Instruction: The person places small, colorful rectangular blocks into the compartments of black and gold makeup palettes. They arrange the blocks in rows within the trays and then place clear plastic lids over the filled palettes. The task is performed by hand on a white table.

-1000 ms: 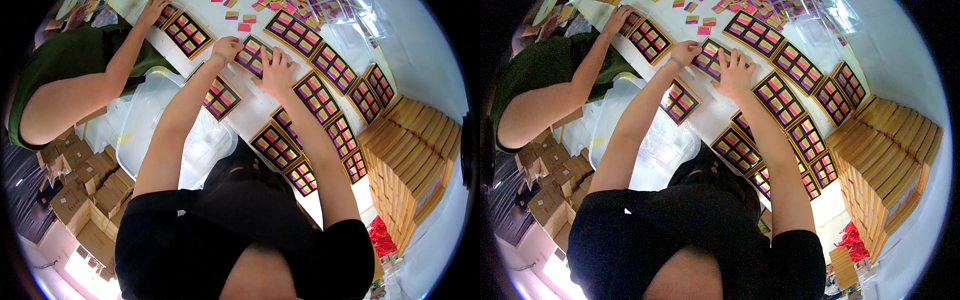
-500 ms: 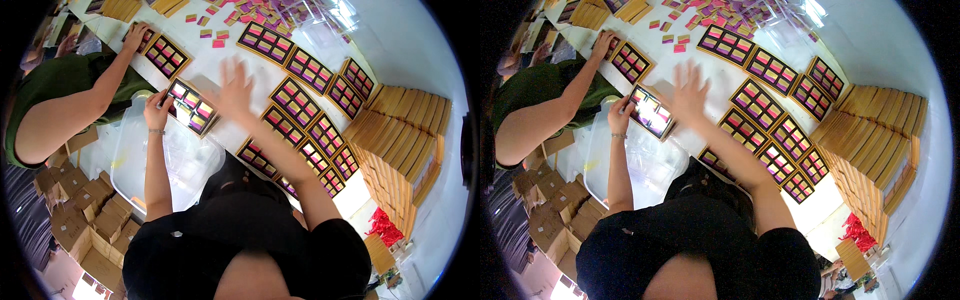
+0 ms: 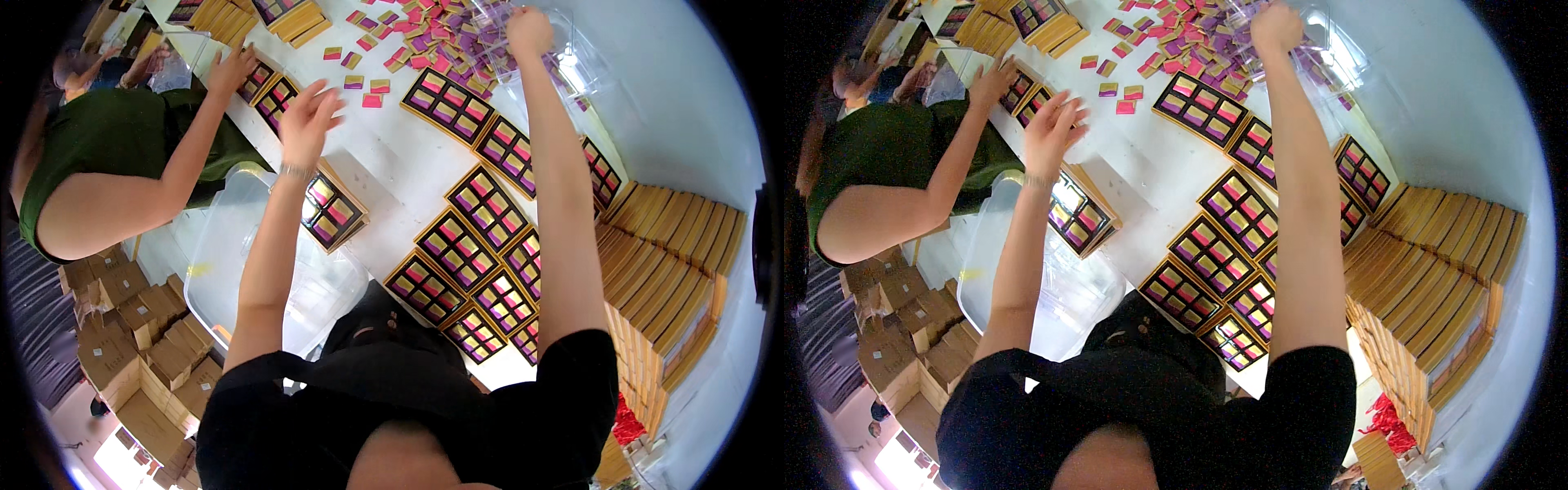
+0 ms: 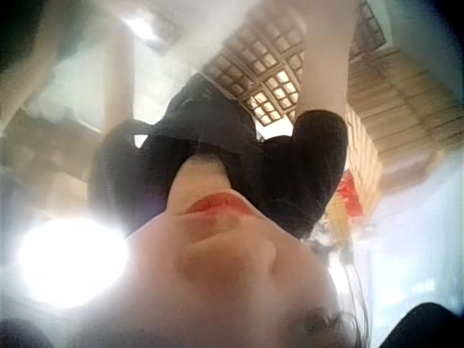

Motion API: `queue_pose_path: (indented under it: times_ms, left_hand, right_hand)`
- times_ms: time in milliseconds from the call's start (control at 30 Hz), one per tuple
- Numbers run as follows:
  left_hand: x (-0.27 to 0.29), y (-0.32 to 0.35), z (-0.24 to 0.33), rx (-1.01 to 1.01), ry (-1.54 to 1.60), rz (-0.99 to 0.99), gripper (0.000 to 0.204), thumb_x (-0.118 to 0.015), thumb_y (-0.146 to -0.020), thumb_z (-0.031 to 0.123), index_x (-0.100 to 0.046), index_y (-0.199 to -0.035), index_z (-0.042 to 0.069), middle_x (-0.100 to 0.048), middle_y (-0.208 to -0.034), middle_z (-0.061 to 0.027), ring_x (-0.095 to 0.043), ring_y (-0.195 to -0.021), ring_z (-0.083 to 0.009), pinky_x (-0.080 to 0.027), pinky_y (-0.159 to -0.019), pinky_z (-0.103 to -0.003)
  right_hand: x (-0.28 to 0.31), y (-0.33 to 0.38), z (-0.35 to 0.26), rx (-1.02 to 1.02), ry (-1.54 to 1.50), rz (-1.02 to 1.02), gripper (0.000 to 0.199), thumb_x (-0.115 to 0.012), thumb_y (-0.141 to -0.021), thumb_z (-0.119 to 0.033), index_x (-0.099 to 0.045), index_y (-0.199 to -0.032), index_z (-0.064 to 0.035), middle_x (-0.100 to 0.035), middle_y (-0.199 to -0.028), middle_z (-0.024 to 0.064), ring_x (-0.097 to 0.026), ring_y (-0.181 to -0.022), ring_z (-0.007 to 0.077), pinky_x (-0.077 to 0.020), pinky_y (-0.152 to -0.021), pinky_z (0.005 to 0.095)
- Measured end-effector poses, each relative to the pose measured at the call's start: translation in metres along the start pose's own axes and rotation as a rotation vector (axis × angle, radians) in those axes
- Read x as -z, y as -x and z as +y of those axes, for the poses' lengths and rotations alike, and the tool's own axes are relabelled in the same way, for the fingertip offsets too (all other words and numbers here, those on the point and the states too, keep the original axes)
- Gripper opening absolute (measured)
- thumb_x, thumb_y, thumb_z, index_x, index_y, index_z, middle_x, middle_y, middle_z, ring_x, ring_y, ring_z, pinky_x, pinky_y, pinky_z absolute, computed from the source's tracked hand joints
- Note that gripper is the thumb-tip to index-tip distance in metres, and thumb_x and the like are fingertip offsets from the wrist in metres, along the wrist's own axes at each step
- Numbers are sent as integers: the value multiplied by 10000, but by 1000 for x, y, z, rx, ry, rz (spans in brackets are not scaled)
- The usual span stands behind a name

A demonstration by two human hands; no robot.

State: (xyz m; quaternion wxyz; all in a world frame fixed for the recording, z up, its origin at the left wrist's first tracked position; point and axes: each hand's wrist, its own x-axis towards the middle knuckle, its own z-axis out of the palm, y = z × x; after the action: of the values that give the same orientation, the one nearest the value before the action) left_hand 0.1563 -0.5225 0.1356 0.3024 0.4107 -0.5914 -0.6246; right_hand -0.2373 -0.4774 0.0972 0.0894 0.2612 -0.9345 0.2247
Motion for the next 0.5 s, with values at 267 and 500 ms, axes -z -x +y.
queue_pose_path:
  times_ms: [267,500]
  left_hand:
    - [-146,-109,-75,-566,-957,4,348,-664,-815,285,-644,-1111,104,-623,-1140,-108,-593,-1016,-317,-483,-886,-407]
    - [-193,-170,-83,-980,-1225,-115,260,-621,-822,238,-660,-1051,123,-641,-1036,-90,-576,-1015,-305,-489,-820,-456]
  right_hand:
    - [3,40,27,462,110,102,398,-686,-790,-284,-605,-1125,-84,-477,-1285,173,-466,-1167,361,-394,-915,532]
    - [14,45,9,656,105,235,654,-732,-719,-324,-493,-1306,-162,-376,-1404,167,-349,-1295,365,-323,-1004,559]
